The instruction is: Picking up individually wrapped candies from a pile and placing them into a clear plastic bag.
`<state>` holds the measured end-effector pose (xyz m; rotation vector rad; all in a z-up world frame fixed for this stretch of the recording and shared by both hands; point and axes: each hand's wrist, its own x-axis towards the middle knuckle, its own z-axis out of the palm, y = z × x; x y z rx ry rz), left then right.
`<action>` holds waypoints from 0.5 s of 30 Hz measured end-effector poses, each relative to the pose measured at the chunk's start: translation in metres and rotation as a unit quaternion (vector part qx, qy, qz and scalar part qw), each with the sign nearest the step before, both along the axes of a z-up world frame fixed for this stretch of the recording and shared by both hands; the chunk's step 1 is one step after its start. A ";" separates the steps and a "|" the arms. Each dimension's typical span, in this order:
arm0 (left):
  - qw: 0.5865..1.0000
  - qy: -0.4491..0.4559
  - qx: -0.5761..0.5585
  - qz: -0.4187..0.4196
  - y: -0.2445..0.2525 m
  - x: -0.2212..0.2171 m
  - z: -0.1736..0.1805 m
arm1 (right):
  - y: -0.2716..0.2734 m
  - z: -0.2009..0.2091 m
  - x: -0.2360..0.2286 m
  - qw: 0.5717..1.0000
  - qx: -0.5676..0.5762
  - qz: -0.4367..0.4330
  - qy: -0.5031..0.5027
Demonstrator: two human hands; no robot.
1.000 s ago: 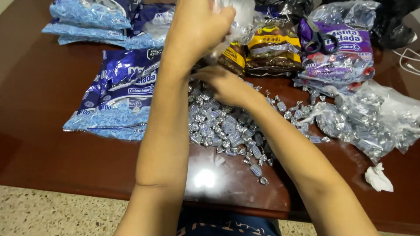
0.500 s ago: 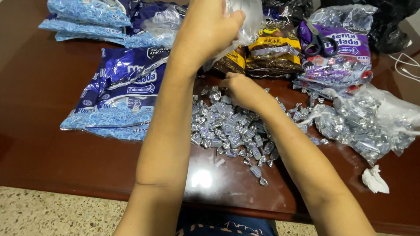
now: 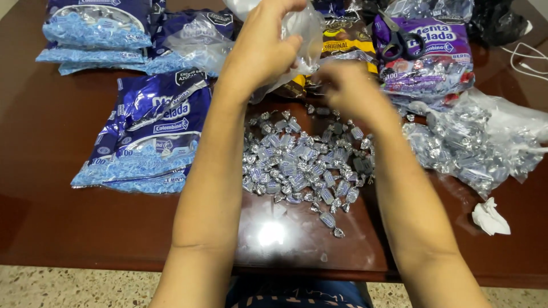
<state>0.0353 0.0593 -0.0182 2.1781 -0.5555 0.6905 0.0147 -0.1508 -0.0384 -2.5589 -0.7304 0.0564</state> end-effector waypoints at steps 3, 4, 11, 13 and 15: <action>0.996 0.091 -0.007 -0.009 -0.012 -0.020 0.016 | -0.025 0.023 -0.006 0.971 0.215 0.014 -0.102; 0.988 0.155 -0.008 -0.023 -0.018 -0.029 0.025 | -0.032 0.031 -0.011 0.923 0.364 0.039 -0.119; 0.959 0.091 -0.052 -0.262 -0.030 -0.030 0.019 | -0.013 0.040 -0.030 0.888 0.351 0.168 -0.244; 0.925 0.176 -0.118 -0.314 -0.029 -0.039 0.025 | -0.016 0.039 -0.025 0.934 0.182 0.134 -0.275; 0.933 0.214 -0.103 -0.270 -0.028 -0.042 0.032 | -0.022 0.044 -0.025 0.940 0.160 0.133 -0.269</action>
